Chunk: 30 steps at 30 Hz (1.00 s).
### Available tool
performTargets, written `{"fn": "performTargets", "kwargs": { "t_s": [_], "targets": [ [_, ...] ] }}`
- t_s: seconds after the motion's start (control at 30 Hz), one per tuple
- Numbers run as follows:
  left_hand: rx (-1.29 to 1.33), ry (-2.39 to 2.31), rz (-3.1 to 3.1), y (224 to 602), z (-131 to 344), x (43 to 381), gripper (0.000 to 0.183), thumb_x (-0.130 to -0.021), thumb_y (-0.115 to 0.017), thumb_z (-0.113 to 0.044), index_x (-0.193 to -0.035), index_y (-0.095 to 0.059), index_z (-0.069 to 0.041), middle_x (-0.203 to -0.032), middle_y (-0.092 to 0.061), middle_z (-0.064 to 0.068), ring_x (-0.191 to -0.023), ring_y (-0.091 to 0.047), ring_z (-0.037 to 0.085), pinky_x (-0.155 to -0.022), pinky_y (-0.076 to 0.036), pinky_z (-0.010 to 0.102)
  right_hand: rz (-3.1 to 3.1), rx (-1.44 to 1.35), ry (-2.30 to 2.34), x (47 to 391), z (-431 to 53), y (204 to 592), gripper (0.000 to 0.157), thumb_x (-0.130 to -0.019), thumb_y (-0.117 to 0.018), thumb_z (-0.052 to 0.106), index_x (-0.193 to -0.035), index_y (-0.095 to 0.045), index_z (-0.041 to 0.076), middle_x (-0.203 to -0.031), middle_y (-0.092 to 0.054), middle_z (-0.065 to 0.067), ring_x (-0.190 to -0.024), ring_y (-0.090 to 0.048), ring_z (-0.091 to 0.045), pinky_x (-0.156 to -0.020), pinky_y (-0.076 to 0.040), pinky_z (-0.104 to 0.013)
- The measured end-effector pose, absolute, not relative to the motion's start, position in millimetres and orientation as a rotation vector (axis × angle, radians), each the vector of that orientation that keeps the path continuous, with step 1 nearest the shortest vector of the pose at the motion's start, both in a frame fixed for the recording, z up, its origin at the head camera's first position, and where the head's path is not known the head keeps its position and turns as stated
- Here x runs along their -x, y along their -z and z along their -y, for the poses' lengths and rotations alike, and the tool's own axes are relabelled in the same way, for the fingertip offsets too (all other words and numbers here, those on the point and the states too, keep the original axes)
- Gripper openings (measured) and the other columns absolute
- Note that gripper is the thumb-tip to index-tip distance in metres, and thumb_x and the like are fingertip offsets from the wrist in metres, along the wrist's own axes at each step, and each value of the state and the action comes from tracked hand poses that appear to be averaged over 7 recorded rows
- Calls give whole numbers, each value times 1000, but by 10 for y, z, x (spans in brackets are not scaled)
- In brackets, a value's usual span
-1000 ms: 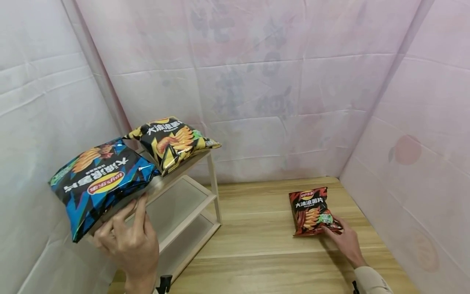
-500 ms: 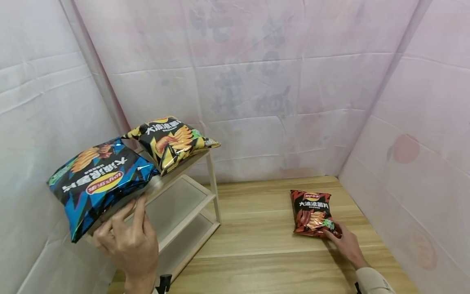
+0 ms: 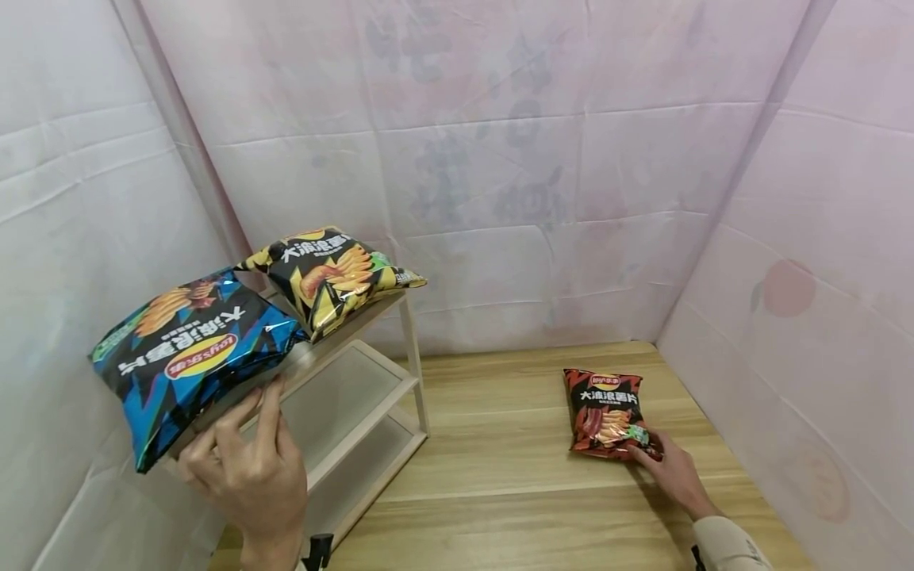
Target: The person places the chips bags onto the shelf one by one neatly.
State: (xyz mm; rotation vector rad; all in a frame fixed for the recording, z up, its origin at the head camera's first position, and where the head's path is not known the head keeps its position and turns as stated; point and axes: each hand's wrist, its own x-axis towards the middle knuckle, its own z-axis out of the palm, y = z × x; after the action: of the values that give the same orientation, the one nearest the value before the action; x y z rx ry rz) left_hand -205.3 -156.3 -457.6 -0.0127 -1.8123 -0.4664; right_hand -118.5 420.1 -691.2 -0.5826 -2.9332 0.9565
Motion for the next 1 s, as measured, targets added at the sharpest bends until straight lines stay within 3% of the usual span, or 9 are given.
{"fn": "performTargets", "kwargs": {
  "t_s": [0.3,0.5,0.67,0.83,1.0],
  "targets": [
    [5,484,1799,4560,1561,2055,24,-94,-70,6,-113,-80,-5,-112,-67,25,-107,-42,43,-101,-27,62,2981,560,-909,1228,-4225,6856,89,-102,-63,55,-155,-37,-12,-147,-48,-46,-129,-54,-65,-102,-49,-72],
    [3,484,1800,4547,1561,2048,23,-95,-69,6,-113,-80,-4,-111,-67,26,-106,-41,43,-100,-26,62,2993,553,-864,1242,-4259,6752,102,-99,-64,61,-160,-27,-11,-156,-37,-46,-136,-42,-68,-104,-38,-81],
    [9,483,1794,4536,1555,2050,23,-95,-69,6,-113,-80,-4,-111,-67,26,-106,-41,43,-100,-26,62,2928,364,-761,1337,-4235,6612,101,-93,-76,53,-159,-31,-9,-157,-36,-44,-138,-38,-66,-107,-33,-82],
    [16,480,1789,4534,1549,2057,24,-94,-70,6,-113,-80,-5,-112,-68,25,-107,-42,43,-101,-27,61,2963,47,-587,1531,-4169,6417,100,-84,-87,47,-154,-42,-8,-157,-44,-37,-137,-45,-61,-107,-40,-76],
    [15,478,1801,4559,1555,2054,24,-94,-70,5,-113,-80,-5,-112,-68,25,-106,-42,43,-100,-27,61,3085,-162,-475,1709,-4117,6281,101,-79,-91,44,-153,-45,-6,-158,-43,-36,-139,-46,-61,-106,-45,-73]
  ]
}}
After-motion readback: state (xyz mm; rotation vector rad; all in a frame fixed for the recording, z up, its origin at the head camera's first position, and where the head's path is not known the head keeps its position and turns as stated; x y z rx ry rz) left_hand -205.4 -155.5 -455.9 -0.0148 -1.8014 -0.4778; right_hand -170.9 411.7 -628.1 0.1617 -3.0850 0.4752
